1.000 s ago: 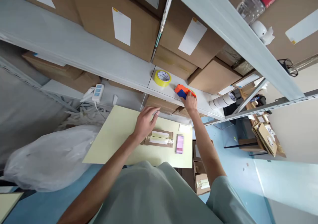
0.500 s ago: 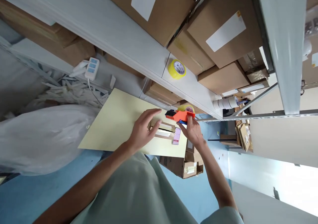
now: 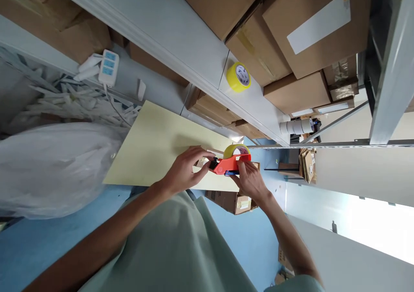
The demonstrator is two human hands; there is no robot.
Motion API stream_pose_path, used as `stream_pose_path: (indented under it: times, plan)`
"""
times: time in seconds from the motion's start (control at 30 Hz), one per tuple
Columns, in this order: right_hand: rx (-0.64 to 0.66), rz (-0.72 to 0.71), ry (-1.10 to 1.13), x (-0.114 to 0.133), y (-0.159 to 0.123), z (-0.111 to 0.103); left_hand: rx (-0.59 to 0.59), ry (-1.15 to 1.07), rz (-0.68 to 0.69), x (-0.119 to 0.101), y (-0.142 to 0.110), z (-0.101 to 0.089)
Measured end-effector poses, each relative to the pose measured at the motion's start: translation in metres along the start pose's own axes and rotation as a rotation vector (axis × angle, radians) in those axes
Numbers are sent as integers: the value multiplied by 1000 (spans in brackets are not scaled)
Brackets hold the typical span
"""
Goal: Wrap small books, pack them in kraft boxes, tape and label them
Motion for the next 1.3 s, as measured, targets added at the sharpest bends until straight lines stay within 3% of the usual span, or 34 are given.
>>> stream_pose_path:
  times: [0.13,0.23,0.5,0.73,0.87,0.93,1.03,1.3]
  plan:
    - [34,10,52,7,0,-1,18,-90,-89,4,-4,-5]
    - [81,97,91,11,1,-1,35,-197,-200,8,-5,-9]
    - [456,319,148,20,20,-13,123,-419,-546,34,-11,-10]
    - [786,414,77,22,33,-20,76,-522,-715,65,-38,6]
    - [940,443,147,-4,29,-30,-48,-508,-830,105,-56,-6]
    - [964,510,182,-22,29,-34,-182,-491,-884,131,-63,-17]
    - [946,573,215,-43,34,-34,-244,-529,-956,165,-68,-20]
    - [921,640,202,-51,70,-36,-257,-684,-1082,206,-63,27]
Point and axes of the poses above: each hand's wrist, its own y-axis towards the middle knuckle, its own z-axis out of the palm, x = y × z, the point moved 3 cm from there along y, towards the middle knuckle, and after that the axes turned 6 degrees about -y, right-handed, at the moved point
